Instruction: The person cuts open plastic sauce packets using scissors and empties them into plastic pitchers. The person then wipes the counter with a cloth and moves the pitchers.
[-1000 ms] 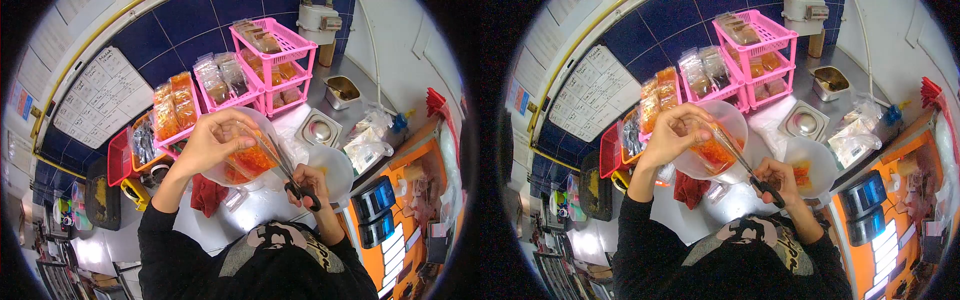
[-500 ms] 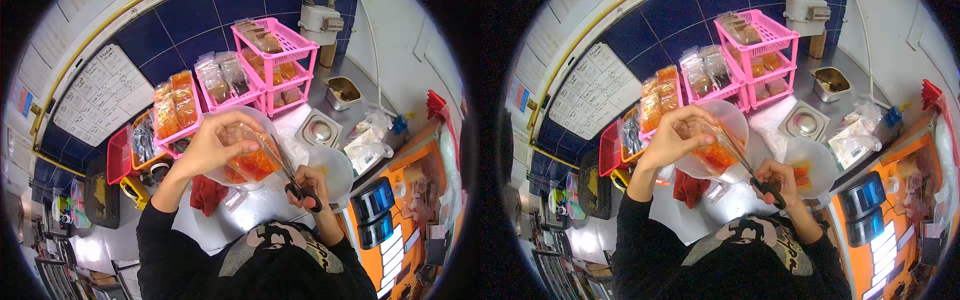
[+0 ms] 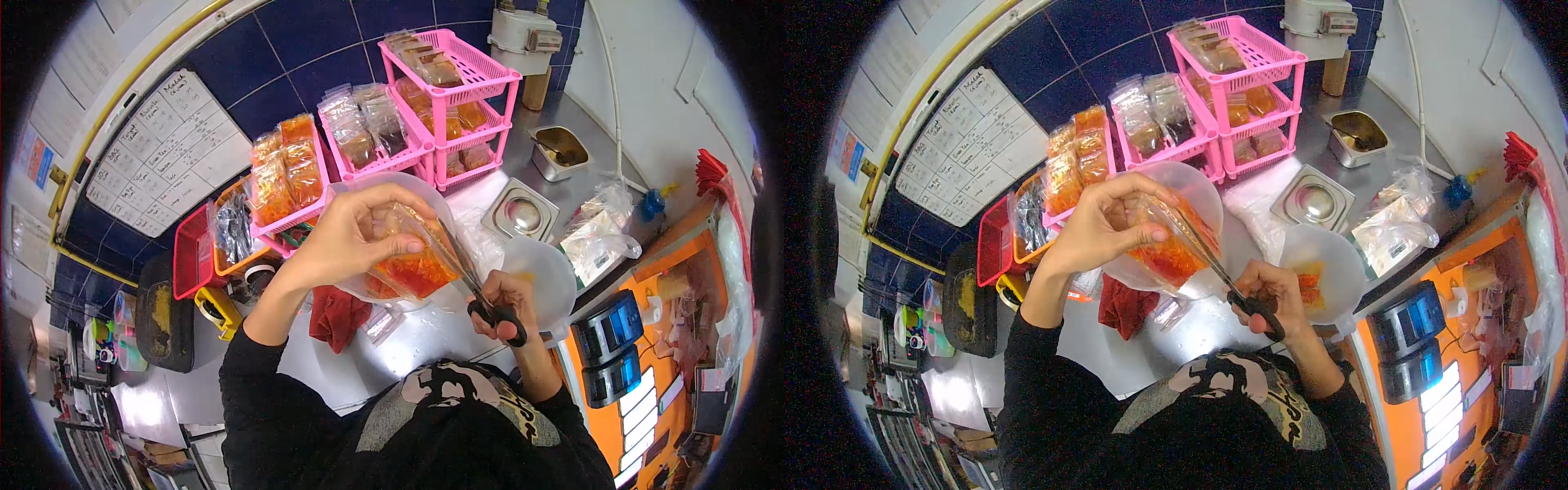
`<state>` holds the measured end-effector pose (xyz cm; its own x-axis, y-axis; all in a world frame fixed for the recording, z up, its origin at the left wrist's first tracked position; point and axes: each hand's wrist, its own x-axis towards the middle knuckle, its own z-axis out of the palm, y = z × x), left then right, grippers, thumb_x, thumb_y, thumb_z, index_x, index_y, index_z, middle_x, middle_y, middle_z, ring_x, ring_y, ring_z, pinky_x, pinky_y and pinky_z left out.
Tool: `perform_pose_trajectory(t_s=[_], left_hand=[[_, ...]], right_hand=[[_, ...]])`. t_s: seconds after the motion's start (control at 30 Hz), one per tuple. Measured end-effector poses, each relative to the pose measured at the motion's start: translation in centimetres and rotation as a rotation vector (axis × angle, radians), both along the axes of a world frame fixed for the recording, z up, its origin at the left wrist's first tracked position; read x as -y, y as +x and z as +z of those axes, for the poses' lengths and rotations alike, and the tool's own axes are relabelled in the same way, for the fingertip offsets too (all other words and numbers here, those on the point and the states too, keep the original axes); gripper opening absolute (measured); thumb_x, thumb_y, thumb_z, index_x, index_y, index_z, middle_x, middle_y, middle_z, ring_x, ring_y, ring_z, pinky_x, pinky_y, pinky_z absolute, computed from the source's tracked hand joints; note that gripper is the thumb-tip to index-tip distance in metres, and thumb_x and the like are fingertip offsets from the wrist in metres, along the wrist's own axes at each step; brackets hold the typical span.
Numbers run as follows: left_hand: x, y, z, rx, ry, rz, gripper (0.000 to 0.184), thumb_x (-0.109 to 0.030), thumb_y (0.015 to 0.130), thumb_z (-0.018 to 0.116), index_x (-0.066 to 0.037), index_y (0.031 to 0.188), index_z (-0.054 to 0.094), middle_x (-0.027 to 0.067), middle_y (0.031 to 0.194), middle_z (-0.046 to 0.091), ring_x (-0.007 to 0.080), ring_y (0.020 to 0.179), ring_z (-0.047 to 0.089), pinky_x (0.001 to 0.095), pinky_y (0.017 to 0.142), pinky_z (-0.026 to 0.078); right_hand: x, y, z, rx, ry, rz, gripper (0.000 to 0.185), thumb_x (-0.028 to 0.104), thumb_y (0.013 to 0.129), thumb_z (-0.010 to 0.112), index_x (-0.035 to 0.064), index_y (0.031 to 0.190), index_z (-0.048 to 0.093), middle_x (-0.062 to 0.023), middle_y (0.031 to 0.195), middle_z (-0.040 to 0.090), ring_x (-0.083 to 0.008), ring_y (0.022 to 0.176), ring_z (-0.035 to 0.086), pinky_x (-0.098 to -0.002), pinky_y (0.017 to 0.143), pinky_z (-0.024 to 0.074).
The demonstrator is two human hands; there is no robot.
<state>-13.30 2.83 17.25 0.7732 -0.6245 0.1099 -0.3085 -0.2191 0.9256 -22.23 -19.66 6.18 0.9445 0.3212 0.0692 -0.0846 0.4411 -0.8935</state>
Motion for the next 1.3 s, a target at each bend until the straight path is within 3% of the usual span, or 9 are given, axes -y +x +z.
perform_pose_trajectory(t_s=[0.07, 0.17, 0.63, 0.73, 0.93, 1.13, 1.2, 1.3], left_hand=[[0.1, -0.2, 0.2, 0.057, 0.052, -0.001, 0.031, 0.001, 0.071, 0.069, -0.001, 0.100, 0.058, 0.0071, 0.103, 0.058, 0.0129, 0.097, 0.055, 0.0273, 0.085, 0.044], [0.4, -0.5, 0.1, -0.130, -0.110, -0.077, 0.031, 0.001, 0.071, 0.069, -0.001, 0.101, 0.059, 0.0074, 0.105, 0.059, 0.0137, 0.098, 0.055, 0.0287, 0.087, 0.043], [0.8, -0.7, 1.0, 0.200, -0.017, -0.216, 0.032, 0.001, 0.070, 0.069, 0.000, 0.101, 0.061, 0.0104, 0.103, 0.061, 0.0180, 0.099, 0.056, 0.0306, 0.089, 0.043], [1.2, -0.9, 1.0, 0.160, -0.022, -0.268, 0.033, 0.000, 0.069, 0.069, 0.000, 0.101, 0.061, 0.0103, 0.103, 0.061, 0.0182, 0.099, 0.056, 0.0310, 0.089, 0.043], [1.2, -1.2, 1.8, 0.140, 0.042, -0.230, 0.033, -0.001, 0.069, 0.069, 0.000, 0.101, 0.062, 0.0102, 0.104, 0.062, 0.0186, 0.099, 0.057, 0.0314, 0.090, 0.043], [1.8, -1.0, 1.7, 0.308, 0.049, -0.318, 0.033, 0.001, 0.070, 0.065, -0.001, 0.102, 0.061, 0.0101, 0.099, 0.061, 0.0166, 0.095, 0.056, 0.0297, 0.085, 0.043], [1.8, -1.1, 1.9, 0.244, 0.066, -0.292, 0.033, -0.001, 0.069, 0.067, -0.001, 0.102, 0.062, 0.0102, 0.101, 0.061, 0.0175, 0.096, 0.056, 0.0305, 0.088, 0.042], [1.8, -1.2, 1.8, 0.161, 0.078, -0.258, 0.034, -0.002, 0.069, 0.070, -0.001, 0.102, 0.062, 0.0102, 0.104, 0.062, 0.0181, 0.098, 0.057, 0.0309, 0.090, 0.041]], right_hand=[[-0.1, 0.1, -0.1, 0.022, 0.023, 0.013, 0.072, 0.059, 0.048, 0.077, 0.0005, 0.079, 0.049, -0.0024, 0.064, 0.052, -0.0061, 0.051, 0.048, -0.0175, 0.045, 0.0335], [0.2, -0.1, -0.4, 0.015, 0.015, 0.023, 0.072, 0.059, 0.047, 0.077, 0.0004, 0.078, 0.049, -0.0017, 0.064, 0.052, -0.0060, 0.051, 0.048, -0.0176, 0.045, 0.0332], [0.4, -0.4, -0.2, 0.068, -0.003, 0.044, 0.070, 0.055, 0.049, 0.078, 0.0001, 0.082, 0.050, -0.0015, 0.065, 0.053, -0.0060, 0.053, 0.048, -0.0176, 0.046, 0.0336], [-0.1, -0.5, -0.1, 0.068, 0.091, 0.060, 0.068, 0.053, 0.049, 0.079, 0.0005, 0.082, 0.050, -0.0016, 0.066, 0.054, -0.0059, 0.054, 0.049, -0.0175, 0.048, 0.0343], [0.7, -0.5, -0.1, 0.082, -0.038, 0.025, 0.067, 0.051, 0.049, 0.080, 0.0017, 0.082, 0.050, -0.0003, 0.066, 0.053, -0.0054, 0.055, 0.049, -0.0180, 0.049, 0.0351], [0.3, -0.6, 0.0, 0.086, 0.103, 0.064, 0.069, 0.053, 0.047, 0.080, 0.0018, 0.082, 0.051, 0.0005, 0.066, 0.054, -0.0047, 0.056, 0.050, -0.0174, 0.050, 0.0352], [0.7, -0.7, 0.0, 0.077, -0.035, 0.005, 0.067, 0.054, 0.048, 0.079, 0.0025, 0.080, 0.051, 0.0015, 0.066, 0.054, -0.0047, 0.056, 0.050, -0.0172, 0.050, 0.0351], [0.7, -0.7, 0.1, 0.102, -0.040, -0.008, 0.066, 0.054, 0.048, 0.080, 0.0029, 0.078, 0.051, 0.0022, 0.066, 0.053, -0.0047, 0.057, 0.050, -0.0171, 0.051, 0.0352]])
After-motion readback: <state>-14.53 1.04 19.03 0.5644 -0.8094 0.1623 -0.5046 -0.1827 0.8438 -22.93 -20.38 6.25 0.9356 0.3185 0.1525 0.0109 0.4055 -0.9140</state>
